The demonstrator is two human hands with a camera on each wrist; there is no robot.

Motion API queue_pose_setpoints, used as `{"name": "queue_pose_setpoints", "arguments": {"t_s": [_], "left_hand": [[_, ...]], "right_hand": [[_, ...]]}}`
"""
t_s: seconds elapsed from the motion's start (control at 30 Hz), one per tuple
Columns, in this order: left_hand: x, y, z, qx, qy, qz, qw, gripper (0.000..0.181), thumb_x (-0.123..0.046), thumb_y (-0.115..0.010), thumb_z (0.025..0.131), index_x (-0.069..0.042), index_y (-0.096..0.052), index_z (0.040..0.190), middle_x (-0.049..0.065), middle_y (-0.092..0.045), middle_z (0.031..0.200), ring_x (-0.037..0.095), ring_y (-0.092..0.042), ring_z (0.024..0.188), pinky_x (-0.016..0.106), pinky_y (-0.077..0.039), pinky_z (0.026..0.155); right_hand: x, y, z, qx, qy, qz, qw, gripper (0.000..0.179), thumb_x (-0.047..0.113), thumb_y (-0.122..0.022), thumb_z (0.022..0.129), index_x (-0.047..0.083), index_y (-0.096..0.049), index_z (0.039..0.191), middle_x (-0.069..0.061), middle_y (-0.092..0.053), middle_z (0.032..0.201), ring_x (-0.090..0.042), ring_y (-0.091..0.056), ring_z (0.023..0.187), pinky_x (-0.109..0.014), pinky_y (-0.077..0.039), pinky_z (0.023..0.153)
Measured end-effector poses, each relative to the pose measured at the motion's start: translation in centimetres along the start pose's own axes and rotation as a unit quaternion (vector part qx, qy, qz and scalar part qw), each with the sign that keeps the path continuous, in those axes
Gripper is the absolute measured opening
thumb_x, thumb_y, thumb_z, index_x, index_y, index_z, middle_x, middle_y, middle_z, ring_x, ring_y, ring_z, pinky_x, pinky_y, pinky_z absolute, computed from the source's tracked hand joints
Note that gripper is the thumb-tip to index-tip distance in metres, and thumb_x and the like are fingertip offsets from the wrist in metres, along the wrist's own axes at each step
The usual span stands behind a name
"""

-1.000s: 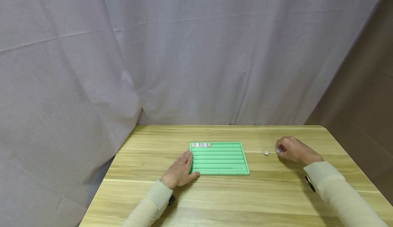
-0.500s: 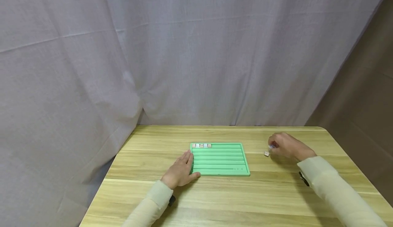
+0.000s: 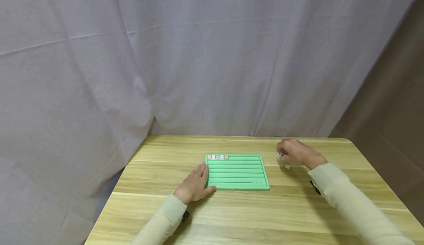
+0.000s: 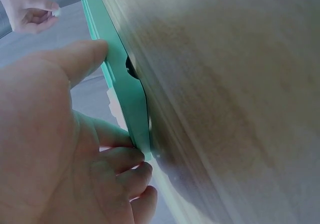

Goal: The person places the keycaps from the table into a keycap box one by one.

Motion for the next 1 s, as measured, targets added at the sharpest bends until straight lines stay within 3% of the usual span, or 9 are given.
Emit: {"name": "queue_pose_setpoints", "arguments": {"t_s": [0.4,0.73,1.0], "left_hand": [[-0.1,-0.3,0.2,-0.002,-0.003,0.006,1.0,0.09,-0.056,-0.053,0.107,0.006,-0.025,0.165,0.024,-0.022,0.174,0.035,-0.025,0.164,0.049,-0.029,0.133],[0.0,-0.3,0.6,-0.005,-0.003,0.005,1.0,0.09,-0.056,-0.054,0.107,0.006,-0.025,0.165,0.023,-0.021,0.175,0.035,-0.025,0.164,0.049,-0.028,0.133],[0.1,-0.5,0.6,-0.003,-0.001,-0.002,1.0,0.09,-0.056,-0.053,0.107,0.006,-0.024,0.165,0.023,-0.021,0.175,0.035,-0.024,0.164,0.048,-0.028,0.134]], "right_hand": [[2.1,-1.0,2.4,0.006,0.027,0.023,0.9994,0.013,0.0,-0.081,0.088,0.006,-0.069,0.086,0.001,-0.065,0.08,-0.01,-0.056,0.073,-0.023,-0.048,0.062],[3.3,-1.7,4.3,-0.027,0.058,0.015,0.9978,0.019,-0.004,-0.071,0.084,0.009,-0.062,0.073,0.001,-0.056,0.071,-0.007,-0.044,0.069,-0.022,-0.036,0.061],[4.0,-2.4,5.3,-0.018,0.046,0.027,0.9984,0.014,-0.006,-0.074,0.084,0.007,-0.071,0.086,-0.001,-0.066,0.081,-0.01,-0.058,0.075,-0.022,-0.049,0.063]]}}
Point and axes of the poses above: each hand's wrist, its own z-axis towards the middle knuckle, its own y-axis out of the back of the hand, x = y × z, the point moved 4 cm from there along z, towards the middle knuckle
